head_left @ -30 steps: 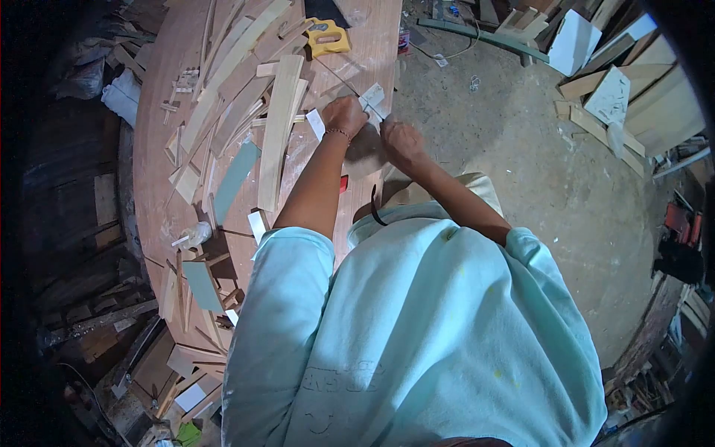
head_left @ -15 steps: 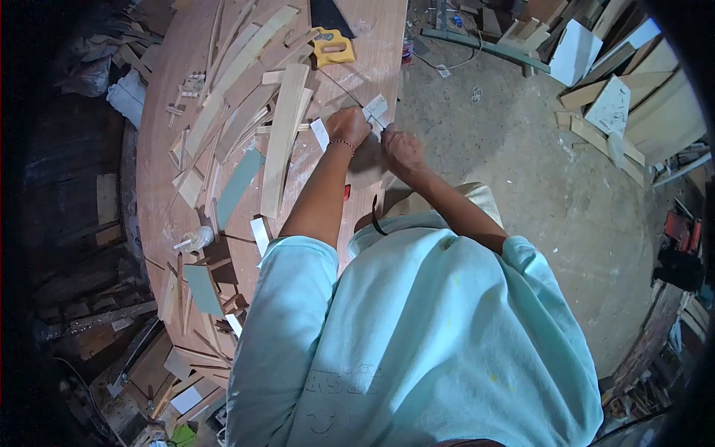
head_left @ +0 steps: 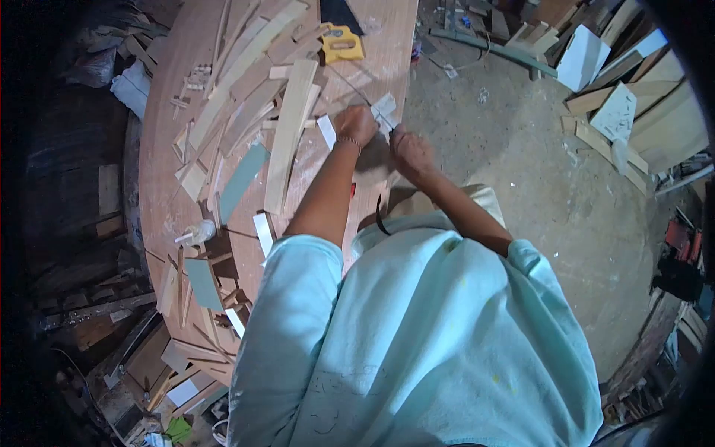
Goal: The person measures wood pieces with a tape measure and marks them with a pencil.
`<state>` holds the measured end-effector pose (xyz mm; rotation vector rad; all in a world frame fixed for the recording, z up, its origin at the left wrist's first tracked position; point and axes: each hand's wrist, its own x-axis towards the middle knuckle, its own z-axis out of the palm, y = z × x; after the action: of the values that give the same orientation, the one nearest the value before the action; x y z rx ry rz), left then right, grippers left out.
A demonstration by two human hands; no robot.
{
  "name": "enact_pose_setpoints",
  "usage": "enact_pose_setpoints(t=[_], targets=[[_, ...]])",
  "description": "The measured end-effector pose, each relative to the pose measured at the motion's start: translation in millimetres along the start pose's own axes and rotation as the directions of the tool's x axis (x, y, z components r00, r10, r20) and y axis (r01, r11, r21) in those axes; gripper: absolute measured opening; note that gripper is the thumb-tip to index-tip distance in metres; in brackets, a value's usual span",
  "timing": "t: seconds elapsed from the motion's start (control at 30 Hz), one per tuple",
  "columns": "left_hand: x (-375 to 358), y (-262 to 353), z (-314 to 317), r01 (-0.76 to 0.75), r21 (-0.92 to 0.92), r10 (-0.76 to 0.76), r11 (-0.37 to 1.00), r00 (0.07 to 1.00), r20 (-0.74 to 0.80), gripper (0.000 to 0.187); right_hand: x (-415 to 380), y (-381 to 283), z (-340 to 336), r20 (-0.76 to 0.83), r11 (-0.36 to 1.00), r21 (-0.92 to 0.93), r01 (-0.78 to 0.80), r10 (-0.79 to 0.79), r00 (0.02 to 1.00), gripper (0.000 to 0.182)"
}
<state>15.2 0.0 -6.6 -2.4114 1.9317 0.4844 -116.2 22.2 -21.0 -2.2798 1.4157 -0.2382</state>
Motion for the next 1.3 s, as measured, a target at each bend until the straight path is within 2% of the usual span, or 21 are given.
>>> enact_pose_setpoints(t=[0.03, 0.07, 0.13, 0.2, 0.27, 0.4, 0.47, 0.6, 0.7, 0.77, 0.8, 0.87, 0.97, 1.0, 1.07, 1.13, 1.2, 1.27, 1.3], targets=[[3.1, -0.8, 0.6, -0.003, 0.003, 0.003, 1.0, 1.0, -0.018, 0.017, 6.2, -2.9, -2.1, 0.078, 0.992, 0.063, -0.108, 0.103, 0.992, 0.015], [2.4, -2.3, 3.5, 0.003, -0.013, -0.004, 1.0, 0.999, -0.032, 0.017, 9.5, 4.7, 25.0, -0.252, 0.997, -0.055, 0.061, -0.073, 0.965, 0.017], [3.4, -3.9, 6.7, 0.018, -0.02, -0.02, 1.0, 0.997, -0.071, 0.015, 19.0, 2.2, 22.1, -0.236, 0.992, -0.076, 0.103, -0.119, 0.965, 0.017], [4.7, -3.6, 6.2, 0.029, -0.011, -0.03, 1.0, 0.999, -0.039, 0.015, 18.6, 0.6, 20.2, -0.207, 0.985, -0.098, 0.14, -0.158, 0.966, 0.017], [3.0, -0.1, 1.9, 0.041, -0.006, -0.041, 0.999, 0.999, -0.009, 0.016, 16.8, -0.3, 16.7, -0.117, 1.0, 0.002, 0.014, -0.013, 0.993, 0.018], [-0.3, 1.4, -1.5, 0.024, -0.019, -0.024, 1.0, 1.0, -0.006, 0.018, -5.2, 8.5, 8.0, -0.149, 0.992, -0.002, 0.123, -0.122, 0.981, 0.021], [-0.4, 0.4, -1.3, 0.014, -0.036, -0.014, 0.999, 1.0, -0.016, 0.02, -5.3, 7.9, 7.5, -0.115, 0.995, 0.076, 0.057, -0.048, 0.992, 0.023], [5.5, -2.0, 3.9, 0.016, -0.009, -0.016, 1.0, 0.999, -0.047, 0.019, 16.1, 0.8, 19.0, -0.17, 0.998, 0.064, 0.024, -0.012, 0.985, 0.021], [5.3, -3.0, 5.8, 0.026, -0.002, -0.026, 1.0, 0.998, -0.051, 0.02, 17.4, 3.2, 20.7, -0.13, 0.992, 0.122, 0.01, 0.006, 0.991, 0.019], [2.7, -0.6, 2.0, 0.016, -0.005, -0.016, 1.0, 0.999, -0.049, 0.02, 10.3, 14.3, 31.9, -0.195, 0.977, -0.142, 0.158, -0.184, 0.963, 0.019], [1.2, 0.5, -0.5, 0.017, -0.006, -0.017, 1.0, 0.999, -0.035, 0.021, 5.7, 13.0, 25.8, -0.193, 0.977, -0.143, 0.157, -0.183, 0.964, 0.019], [0.9, 1.8, -1.7, 0.017, -0.009, -0.017, 1.0, 1.0, -0.023, 0.021, -2.4, 11.0, 11.9, -0.132, 0.995, 0.036, 0.094, -0.088, 0.987, 0.018], [1.4, 1.2, -1.3, 0.007, -0.018, -0.007, 1.0, 1.0, -0.019, 0.022, 4.6, 13.1, 18.6, -0.083, 0.995, 0.094, 0.028, -0.02, 0.996, 0.018], [2.7, 0.6, -0.3, 0.01, -0.006, -0.01, 1.0, 1.0, -0.01, 0.023, 10.2, 14.7, 23.1, -0.086, 0.995, 0.095, 0.027, -0.018, 0.996, 0.018], [3.3, -2.3, 3.2, 0.014, 0.01, -0.014, 1.0, 1.0, 0.004, 0.023, 20.1, 16.5, 34.0, -0.186, 0.981, 0.092, 0.172, -0.152, 0.971, 0.018], [6.1, -6.2, 9.2, 0.009, 0.009, -0.008, 1.0, 0.999, -0.05, 0.025, 25.0, 10.7, 33.7, -0.195, 0.984, 0.092, 0.151, -0.131, 0.972, 0.018], [10.5, -7.3, 12.4, 0.021, 0.009, -0.02, 1.0, 0.999, -0.037, 0.026, 27.6, 14.8, 39.4, -0.203, 0.987, 0.089, 0.132, -0.112, 0.973, 0.018], [7.1, -6.4, 11.8, 0.038, 0.007, -0.038, 0.999, 0.999, -0.02, 0.027, 22.0, 29.5, 57.6, -0.218, 0.904, 0.387, 0.18, -0.1, 0.971, 0.017], [5.3, -5.7, 8.7, 0.022, -0.003, -0.022, 1.0, 1.0, -0.017, 0.028, 14.1, 28.5, 47.1, -0.214, 0.904, 0.388, 0.18, -0.101, 0.972, 0.017]])
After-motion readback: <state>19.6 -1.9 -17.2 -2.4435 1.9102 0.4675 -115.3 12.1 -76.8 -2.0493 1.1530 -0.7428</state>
